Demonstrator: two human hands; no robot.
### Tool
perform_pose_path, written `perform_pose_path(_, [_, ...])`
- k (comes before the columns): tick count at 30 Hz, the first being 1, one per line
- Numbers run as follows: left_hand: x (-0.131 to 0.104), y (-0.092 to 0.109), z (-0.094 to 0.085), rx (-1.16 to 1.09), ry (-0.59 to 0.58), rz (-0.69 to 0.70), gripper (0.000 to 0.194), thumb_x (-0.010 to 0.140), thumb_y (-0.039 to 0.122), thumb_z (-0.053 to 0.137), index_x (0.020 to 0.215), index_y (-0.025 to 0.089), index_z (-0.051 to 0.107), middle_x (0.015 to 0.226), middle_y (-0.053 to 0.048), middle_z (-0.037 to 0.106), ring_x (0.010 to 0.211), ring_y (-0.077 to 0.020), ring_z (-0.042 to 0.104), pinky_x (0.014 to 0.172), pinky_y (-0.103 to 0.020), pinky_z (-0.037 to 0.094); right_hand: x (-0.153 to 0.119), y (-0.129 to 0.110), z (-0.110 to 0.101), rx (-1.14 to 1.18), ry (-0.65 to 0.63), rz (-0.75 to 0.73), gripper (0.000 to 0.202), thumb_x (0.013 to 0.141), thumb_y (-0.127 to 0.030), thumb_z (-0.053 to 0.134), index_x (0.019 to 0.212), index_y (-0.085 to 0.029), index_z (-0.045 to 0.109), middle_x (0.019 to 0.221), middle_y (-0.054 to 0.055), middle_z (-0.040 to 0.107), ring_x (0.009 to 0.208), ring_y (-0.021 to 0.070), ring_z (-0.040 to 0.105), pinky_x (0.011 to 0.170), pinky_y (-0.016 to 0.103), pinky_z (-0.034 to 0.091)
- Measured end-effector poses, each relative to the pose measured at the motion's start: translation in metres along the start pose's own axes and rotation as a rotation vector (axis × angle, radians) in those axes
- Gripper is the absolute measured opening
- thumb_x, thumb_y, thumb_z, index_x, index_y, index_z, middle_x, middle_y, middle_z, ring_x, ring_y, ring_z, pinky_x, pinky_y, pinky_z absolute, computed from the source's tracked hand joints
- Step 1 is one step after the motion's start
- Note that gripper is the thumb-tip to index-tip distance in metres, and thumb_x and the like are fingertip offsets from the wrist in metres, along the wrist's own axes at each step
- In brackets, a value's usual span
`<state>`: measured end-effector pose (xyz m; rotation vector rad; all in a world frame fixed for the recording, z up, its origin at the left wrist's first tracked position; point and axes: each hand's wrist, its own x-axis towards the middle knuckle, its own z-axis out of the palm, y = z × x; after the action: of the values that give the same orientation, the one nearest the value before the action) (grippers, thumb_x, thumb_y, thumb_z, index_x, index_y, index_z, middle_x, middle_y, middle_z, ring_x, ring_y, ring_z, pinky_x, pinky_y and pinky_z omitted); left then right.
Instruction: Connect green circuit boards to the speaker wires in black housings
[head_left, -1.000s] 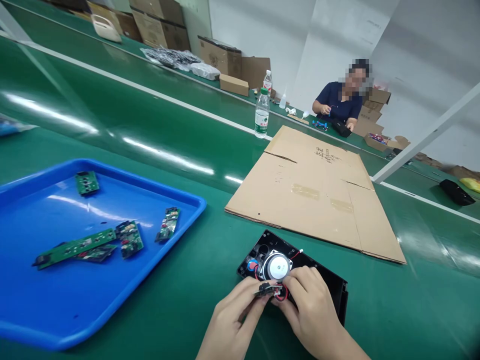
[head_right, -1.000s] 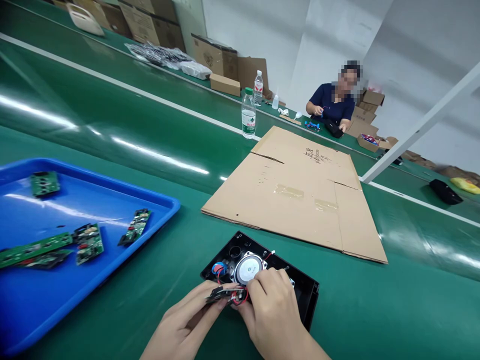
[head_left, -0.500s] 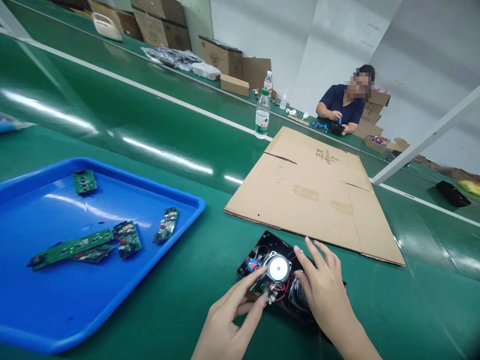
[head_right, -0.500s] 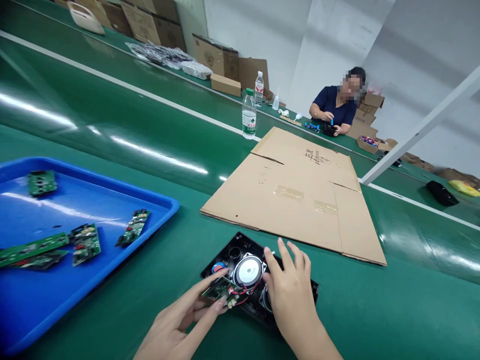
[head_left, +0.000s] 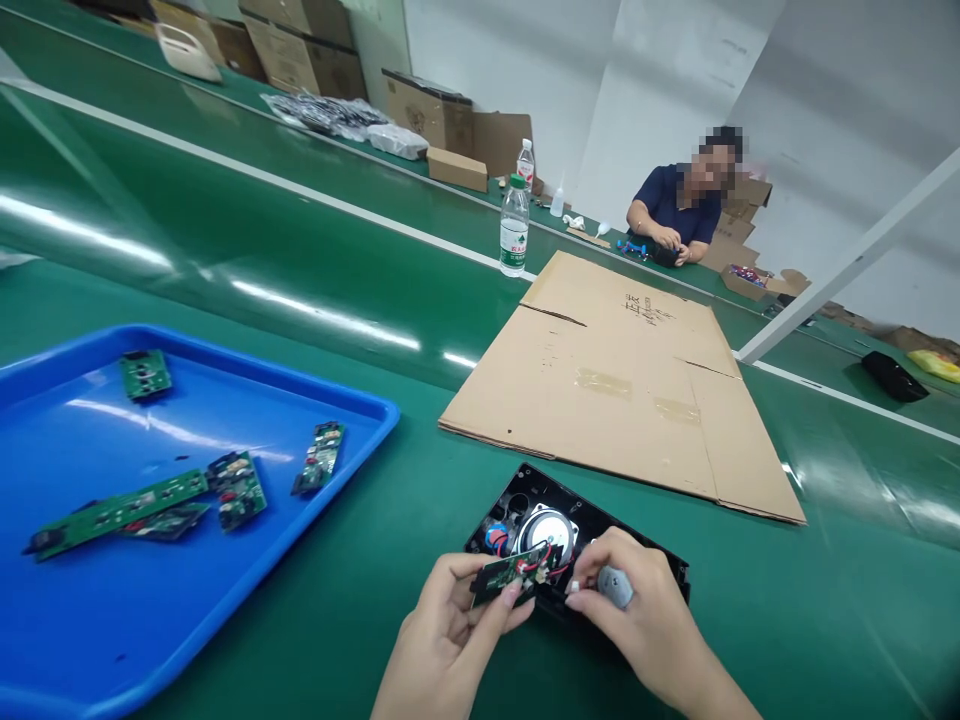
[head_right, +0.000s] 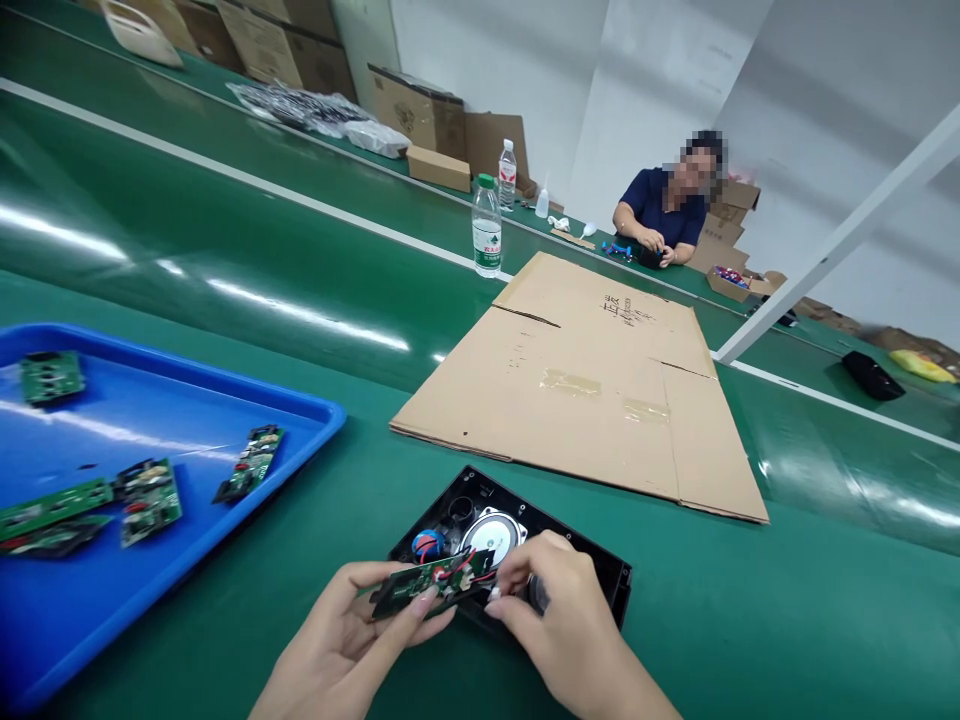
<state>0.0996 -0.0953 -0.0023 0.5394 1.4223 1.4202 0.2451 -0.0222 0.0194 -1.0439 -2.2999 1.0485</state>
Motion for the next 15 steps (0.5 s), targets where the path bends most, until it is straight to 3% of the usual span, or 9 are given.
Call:
perform_pose_path(2, [-0.001,-0.003,0.001,-0.008,0.026,0.027,0.026,0.065,0.037,0.063,0.077,0.019,0.048,0.074,0.001,0.065,0.071,-0.0175,0.065,0.067,-0.025,0.058,0.0,0.001,0.006,-0.123,0.01,-0.172,0.008,0.081,-0.013,0.051,0.081,-0.019,0.056,0.074,-0.001,0.058,0.07,0.0111,0.051,0.064,0.025,0.04])
perform_pose_path(6, [-0.003,-0.006,0.002,0.061,0.066,0.098,0.02,0.067,0.033,0.061,0.073,0.019,0.049,0.067,0.002,0.063,0.069,-0.017,0.065,0.064,-0.023,0.056,0.002,0.003,0.017,-0.379,0.172,-0.431,0.02,0.086,-0.009,0.041,0.091,-0.017,0.059,0.078,0.003,0.059,0.071,0.0125,0.047,0.063,0.028,0.036])
perform_pose_path(10, [-0.004,-0.006,0.002,0.192,0.085,0.171,0.019,0.07,0.035,0.058,0.073,0.018,0.05,0.064,0.001,0.063,0.063,-0.017,0.064,0.055,-0.022,0.053,0.003,0.003,0.021,-0.458,0.273,-0.47,0.019,0.088,-0.012,0.041,0.091,-0.016,0.059,0.075,0.003,0.059,0.068,0.012,0.046,0.062,0.028,0.034])
perform_pose_path(15, [-0.006,-0.009,0.005,0.177,0.108,0.229,0.019,0.07,0.037,0.06,0.071,0.019,0.053,0.06,0.002,0.063,0.056,-0.0136,0.062,0.05,-0.017,0.049,0.002,0.002,0.021,-0.412,0.291,-0.406,0.015,0.086,-0.011,0.044,0.079,-0.015,0.056,0.07,0.001,0.057,0.065,0.0112,0.045,0.061,0.028,0.032])
